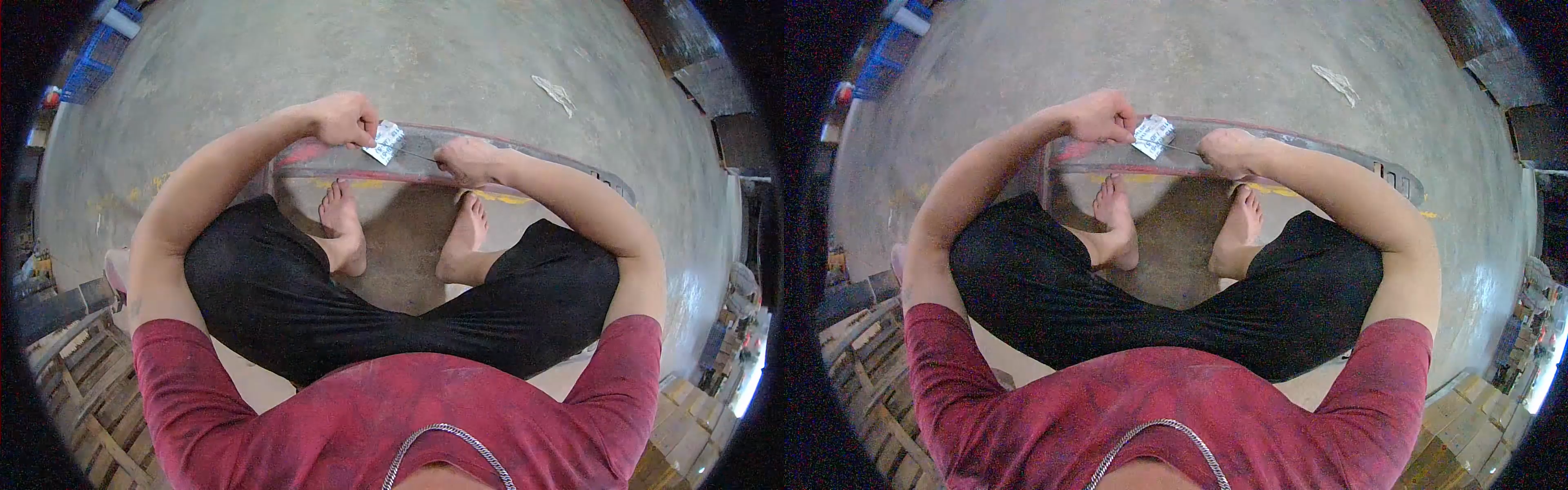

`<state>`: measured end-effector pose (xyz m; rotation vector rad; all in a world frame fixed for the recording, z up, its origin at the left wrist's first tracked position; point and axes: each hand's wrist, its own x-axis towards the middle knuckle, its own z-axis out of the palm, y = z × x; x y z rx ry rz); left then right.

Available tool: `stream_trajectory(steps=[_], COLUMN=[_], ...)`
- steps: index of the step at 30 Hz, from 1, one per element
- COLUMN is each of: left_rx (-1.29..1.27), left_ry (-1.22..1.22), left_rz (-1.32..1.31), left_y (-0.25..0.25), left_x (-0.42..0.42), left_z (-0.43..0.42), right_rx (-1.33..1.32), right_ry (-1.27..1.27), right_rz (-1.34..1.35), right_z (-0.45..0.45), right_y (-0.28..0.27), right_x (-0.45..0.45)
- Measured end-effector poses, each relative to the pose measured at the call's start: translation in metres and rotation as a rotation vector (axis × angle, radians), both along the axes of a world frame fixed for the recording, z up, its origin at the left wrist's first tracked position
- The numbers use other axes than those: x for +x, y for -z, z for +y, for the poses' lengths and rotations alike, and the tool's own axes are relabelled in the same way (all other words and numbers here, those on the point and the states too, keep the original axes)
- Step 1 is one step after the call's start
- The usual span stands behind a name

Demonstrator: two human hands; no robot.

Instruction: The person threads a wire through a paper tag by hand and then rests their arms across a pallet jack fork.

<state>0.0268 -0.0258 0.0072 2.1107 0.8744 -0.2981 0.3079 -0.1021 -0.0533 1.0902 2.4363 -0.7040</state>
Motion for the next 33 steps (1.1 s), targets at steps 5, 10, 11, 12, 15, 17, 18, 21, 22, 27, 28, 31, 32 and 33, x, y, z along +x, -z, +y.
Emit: stream_trajectory(steps=[5, 10, 11, 12, 15, 17, 18, 21, 22, 27, 28, 31, 32, 33], left_rx=[-0.008, -0.050, -0.049, -0.048, -0.061, -0.039, -0.040, -0.045, -0.042, -0.064, -0.079, -0.083, -0.072, -0.072], left_ry=[0.002, -0.047, -0.048, -0.046, -0.022, -0.006, -0.005, -0.010, -0.016, 0.024, 0.011, 0.011, 0.022, 0.023], left_rz=[-0.017, -0.004, -0.005, -0.004, -0.003, -0.018, -0.018, -0.032, -0.034, 0.013, 0.007, 0.016, 0.031, 0.031], left_y=[0.003, -0.001, 0.000, -0.001, 0.001, 0.007, 0.006, 0.005, 0.005, 0.003, 0.003, 0.003, 0.003, 0.004], left_x=[0.001, 0.005, 0.005, 0.008, 0.008, 0.007, 0.008, 0.009, 0.009, 0.010, 0.010, 0.010, 0.009, 0.008], left_z=[0.000, -0.002, -0.002, -0.001, 0.000, 0.002, 0.001, 0.000, -0.002, 0.000, -0.001, -0.002, -0.003, -0.003], right_rx=[0.007, -0.002, -0.002, -0.002, 0.000, 0.004, 0.010, 0.027, 0.034, 0.015, 0.000, 0.009, 0.010, 0.003], right_ry=[-0.014, 0.003, 0.003, -0.001, -0.019, -0.032, -0.036, -0.034, -0.027, -0.014, 0.007, -0.005, -0.004, 0.000], right_rz=[0.014, -0.002, -0.002, -0.006, -0.026, -0.041, -0.024, -0.001, 0.006, 0.019, 0.014, 0.005, 0.005, -0.006], right_z=[-0.001, -0.003, -0.003, -0.003, -0.004, -0.004, -0.004, -0.004, -0.006, -0.007, -0.007, -0.010, -0.011, -0.012], right_y=[0.007, 0.003, 0.004, 0.003, 0.001, 0.000, 0.003, 0.009, 0.010, 0.010, 0.009, 0.008, 0.008, 0.005], right_x=[0.004, 0.005, 0.006, 0.008, 0.009, 0.009, 0.011, 0.015, 0.014, 0.015, 0.015, 0.013, 0.012, 0.011])
